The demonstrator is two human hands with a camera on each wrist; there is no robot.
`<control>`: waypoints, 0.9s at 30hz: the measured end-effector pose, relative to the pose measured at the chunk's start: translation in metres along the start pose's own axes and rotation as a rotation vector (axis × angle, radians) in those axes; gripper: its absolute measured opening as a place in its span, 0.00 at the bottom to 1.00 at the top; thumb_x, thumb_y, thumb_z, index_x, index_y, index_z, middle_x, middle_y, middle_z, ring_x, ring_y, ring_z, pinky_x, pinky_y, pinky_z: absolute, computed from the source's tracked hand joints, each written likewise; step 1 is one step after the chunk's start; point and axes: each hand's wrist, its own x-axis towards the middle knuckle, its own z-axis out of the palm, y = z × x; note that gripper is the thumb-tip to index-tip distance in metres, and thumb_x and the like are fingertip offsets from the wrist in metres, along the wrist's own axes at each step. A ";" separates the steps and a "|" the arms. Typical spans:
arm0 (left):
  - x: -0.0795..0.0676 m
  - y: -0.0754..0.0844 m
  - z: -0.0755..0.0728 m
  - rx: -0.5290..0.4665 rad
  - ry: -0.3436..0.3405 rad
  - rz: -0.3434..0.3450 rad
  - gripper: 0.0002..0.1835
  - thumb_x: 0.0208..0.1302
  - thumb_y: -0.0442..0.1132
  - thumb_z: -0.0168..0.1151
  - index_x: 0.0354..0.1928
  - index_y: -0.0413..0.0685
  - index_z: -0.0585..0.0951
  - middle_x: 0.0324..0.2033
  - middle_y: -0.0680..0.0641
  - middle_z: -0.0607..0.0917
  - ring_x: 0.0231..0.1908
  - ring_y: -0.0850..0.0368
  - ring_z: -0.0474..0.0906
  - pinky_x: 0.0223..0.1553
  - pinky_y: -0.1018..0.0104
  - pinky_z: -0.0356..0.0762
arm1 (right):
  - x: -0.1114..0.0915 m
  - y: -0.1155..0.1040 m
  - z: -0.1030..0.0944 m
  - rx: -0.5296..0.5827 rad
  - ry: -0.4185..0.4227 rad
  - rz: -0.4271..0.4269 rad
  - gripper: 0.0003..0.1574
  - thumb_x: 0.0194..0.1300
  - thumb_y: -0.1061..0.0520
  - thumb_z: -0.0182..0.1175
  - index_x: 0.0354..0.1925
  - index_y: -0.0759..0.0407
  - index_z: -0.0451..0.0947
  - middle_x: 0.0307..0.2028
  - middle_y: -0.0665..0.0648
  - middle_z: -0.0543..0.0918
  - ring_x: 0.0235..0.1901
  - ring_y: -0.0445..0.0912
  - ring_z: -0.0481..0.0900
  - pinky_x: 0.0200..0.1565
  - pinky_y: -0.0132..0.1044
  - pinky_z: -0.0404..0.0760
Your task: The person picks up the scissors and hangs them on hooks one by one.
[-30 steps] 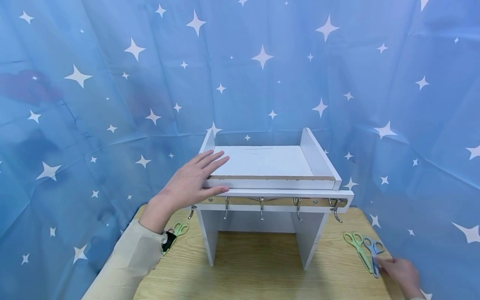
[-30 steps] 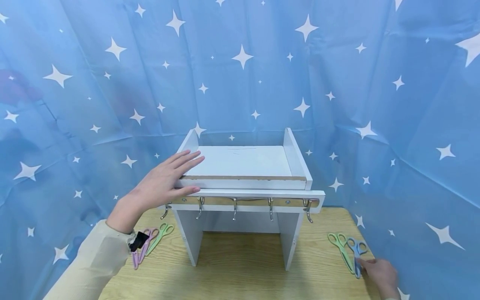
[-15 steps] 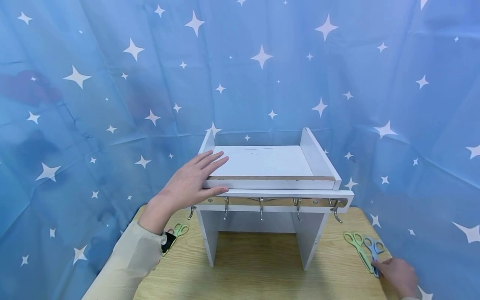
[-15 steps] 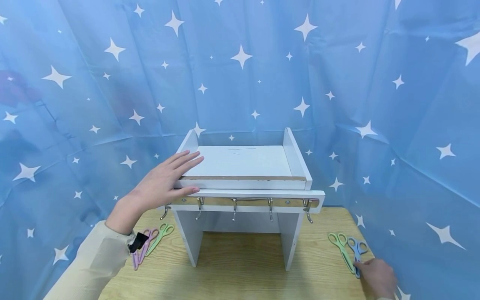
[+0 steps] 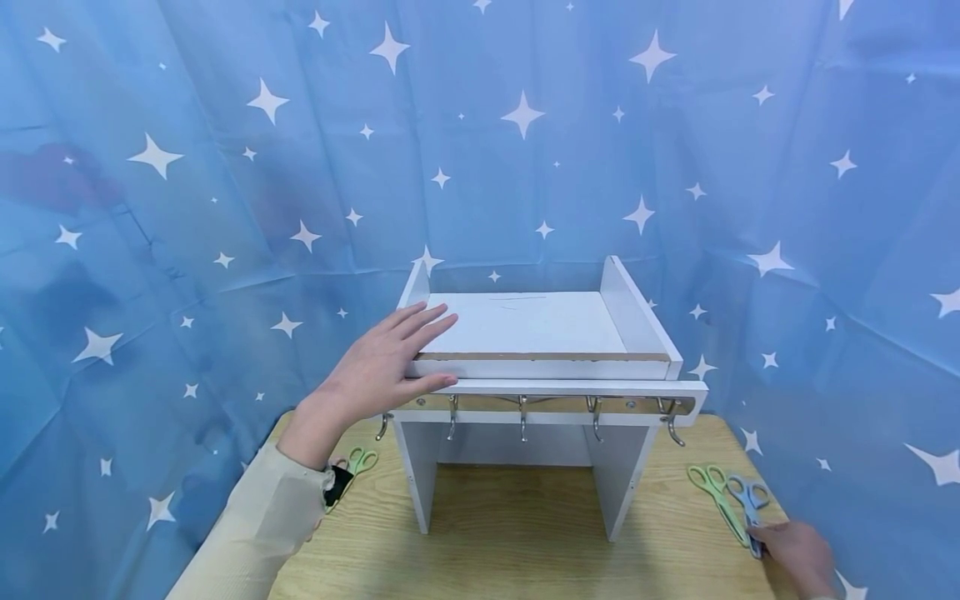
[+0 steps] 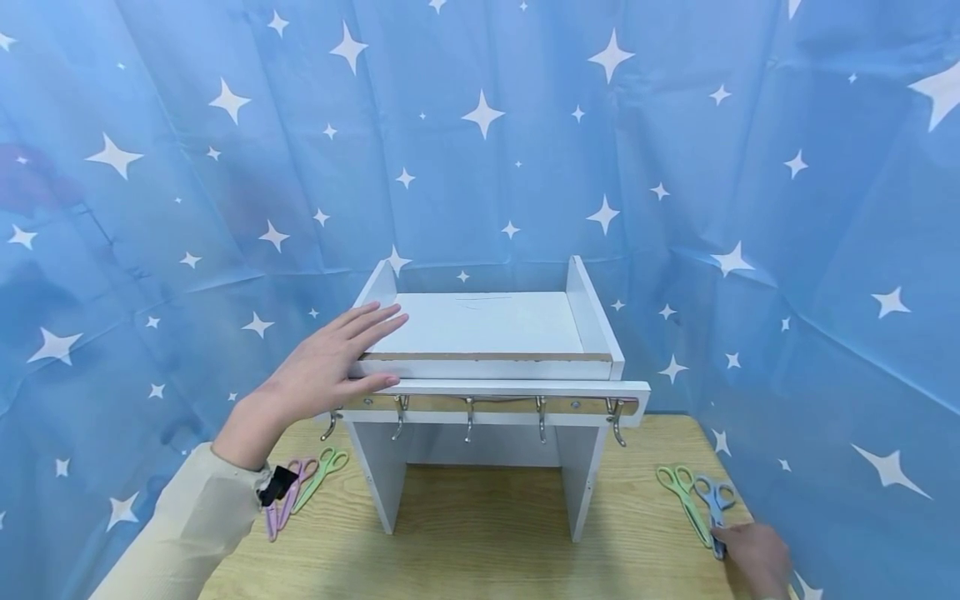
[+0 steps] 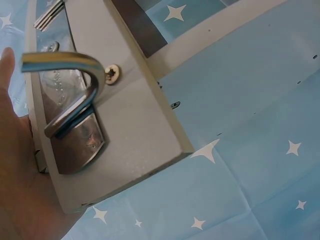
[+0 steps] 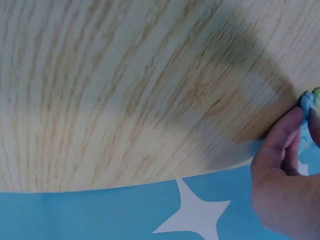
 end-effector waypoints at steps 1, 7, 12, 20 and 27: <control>0.000 0.000 0.000 -0.001 -0.001 0.000 0.42 0.66 0.66 0.57 0.78 0.63 0.58 0.77 0.52 0.61 0.78 0.49 0.53 0.76 0.47 0.58 | -0.001 0.000 0.000 0.021 -0.004 0.011 0.19 0.61 0.50 0.65 0.20 0.62 0.84 0.19 0.54 0.82 0.27 0.51 0.78 0.33 0.42 0.76; 0.000 0.000 0.001 -0.002 -0.013 -0.012 0.42 0.66 0.66 0.57 0.78 0.64 0.57 0.77 0.53 0.61 0.78 0.50 0.52 0.76 0.48 0.57 | -0.003 0.004 0.000 0.174 -0.020 0.043 0.22 0.64 0.51 0.65 0.16 0.59 0.80 0.13 0.48 0.75 0.21 0.45 0.72 0.29 0.35 0.67; 0.000 -0.001 0.001 -0.004 -0.016 -0.016 0.42 0.66 0.66 0.56 0.78 0.64 0.57 0.77 0.54 0.60 0.78 0.51 0.52 0.77 0.49 0.57 | 0.005 0.011 0.006 0.347 -0.041 0.093 0.17 0.65 0.56 0.65 0.33 0.72 0.85 0.16 0.50 0.81 0.21 0.43 0.78 0.27 0.35 0.75; 0.000 0.000 0.000 -0.009 -0.001 -0.005 0.42 0.66 0.65 0.58 0.78 0.63 0.58 0.77 0.53 0.61 0.78 0.50 0.53 0.76 0.48 0.57 | 0.026 0.023 0.015 0.451 -0.035 0.176 0.17 0.65 0.61 0.64 0.40 0.79 0.81 0.19 0.55 0.82 0.21 0.44 0.79 0.26 0.38 0.81; 0.000 0.000 0.001 -0.013 0.006 -0.001 0.42 0.66 0.66 0.57 0.78 0.62 0.58 0.77 0.53 0.62 0.78 0.49 0.53 0.76 0.47 0.58 | 0.039 0.032 0.021 0.524 -0.020 0.194 0.19 0.64 0.64 0.64 0.45 0.81 0.78 0.18 0.55 0.81 0.22 0.44 0.79 0.25 0.39 0.82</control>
